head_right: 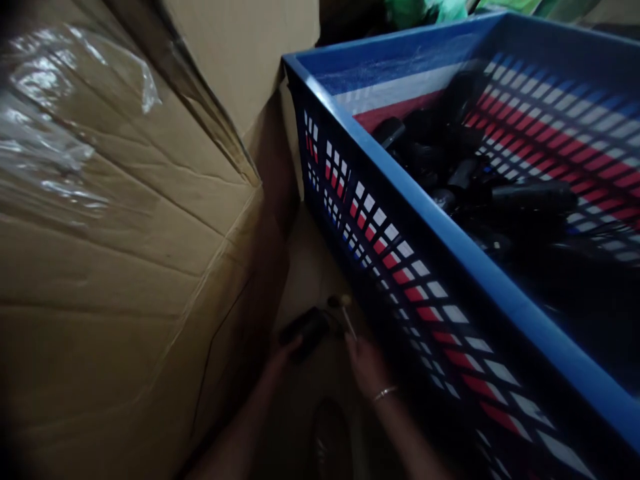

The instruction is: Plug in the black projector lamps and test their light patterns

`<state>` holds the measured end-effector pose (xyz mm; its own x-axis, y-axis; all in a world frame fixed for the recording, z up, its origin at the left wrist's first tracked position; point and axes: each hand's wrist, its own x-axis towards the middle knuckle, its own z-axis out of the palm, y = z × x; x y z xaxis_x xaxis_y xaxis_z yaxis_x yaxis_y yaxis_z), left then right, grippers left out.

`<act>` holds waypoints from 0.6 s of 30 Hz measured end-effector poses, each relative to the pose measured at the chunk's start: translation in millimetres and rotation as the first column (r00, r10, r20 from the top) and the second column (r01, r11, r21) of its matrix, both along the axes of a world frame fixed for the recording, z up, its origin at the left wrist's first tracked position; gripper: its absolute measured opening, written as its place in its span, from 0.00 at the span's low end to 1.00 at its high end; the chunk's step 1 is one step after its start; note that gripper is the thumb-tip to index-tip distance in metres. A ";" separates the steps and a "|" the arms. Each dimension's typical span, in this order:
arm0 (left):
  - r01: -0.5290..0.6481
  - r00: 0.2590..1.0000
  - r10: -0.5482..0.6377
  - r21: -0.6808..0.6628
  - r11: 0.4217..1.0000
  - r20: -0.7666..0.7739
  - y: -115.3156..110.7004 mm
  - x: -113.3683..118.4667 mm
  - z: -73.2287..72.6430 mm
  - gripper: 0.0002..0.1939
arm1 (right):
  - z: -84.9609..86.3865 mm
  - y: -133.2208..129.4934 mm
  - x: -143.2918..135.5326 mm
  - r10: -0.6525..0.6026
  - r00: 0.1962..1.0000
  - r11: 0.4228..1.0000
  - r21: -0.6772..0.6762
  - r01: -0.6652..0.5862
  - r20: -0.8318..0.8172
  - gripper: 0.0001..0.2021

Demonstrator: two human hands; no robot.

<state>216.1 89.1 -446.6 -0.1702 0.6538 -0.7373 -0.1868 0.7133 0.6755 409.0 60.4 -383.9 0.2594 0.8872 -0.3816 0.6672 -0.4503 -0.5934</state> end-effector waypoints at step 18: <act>0.335 0.917 -0.398 0.512 0.791 0.014 -45.8 -18.5 256.1 0.37 | 221.5 -11.1 20.9 0.145 0.516 0.981 0.053 -0.189 -0.844 0.41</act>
